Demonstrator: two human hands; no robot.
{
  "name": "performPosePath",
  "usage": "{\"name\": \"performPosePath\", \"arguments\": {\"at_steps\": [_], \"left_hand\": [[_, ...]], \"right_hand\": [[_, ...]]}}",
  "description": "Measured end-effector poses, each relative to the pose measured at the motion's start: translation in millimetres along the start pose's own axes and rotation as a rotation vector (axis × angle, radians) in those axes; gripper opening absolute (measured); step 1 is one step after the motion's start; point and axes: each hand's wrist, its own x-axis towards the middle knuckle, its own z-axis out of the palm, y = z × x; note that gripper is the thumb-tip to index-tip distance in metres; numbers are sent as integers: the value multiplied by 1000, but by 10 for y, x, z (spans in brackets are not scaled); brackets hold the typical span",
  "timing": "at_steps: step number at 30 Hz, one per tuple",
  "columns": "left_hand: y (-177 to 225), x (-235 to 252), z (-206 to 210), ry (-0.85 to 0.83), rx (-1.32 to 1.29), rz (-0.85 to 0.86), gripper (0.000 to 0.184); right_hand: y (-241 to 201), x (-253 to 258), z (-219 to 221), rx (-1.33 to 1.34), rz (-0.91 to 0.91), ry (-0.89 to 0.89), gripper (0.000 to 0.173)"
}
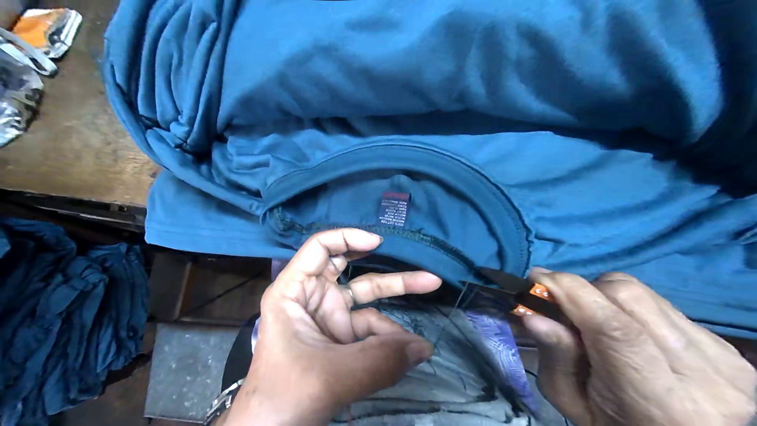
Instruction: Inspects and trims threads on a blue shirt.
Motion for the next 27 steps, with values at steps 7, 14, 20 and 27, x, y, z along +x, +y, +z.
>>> {"name": "performPosePath", "arguments": {"at_steps": [7, 14, 20, 27], "left_hand": [[-5, -14, -14, -31, -24, -61, 67], [-38, -7, -28, -148, 19, -65, 65], [-260, -94, -180, -359, 343, 22, 44], [-242, -194, -585, -321, 806, 236, 12]], "right_hand": [[-54, 74, 142, 4, 2, 84, 36], [-30, 136, 197, 112, 28, 113, 28], [109, 198, 72, 702, 360, 186, 39], [73, 308, 106, 205, -120, -171, 39]]}}
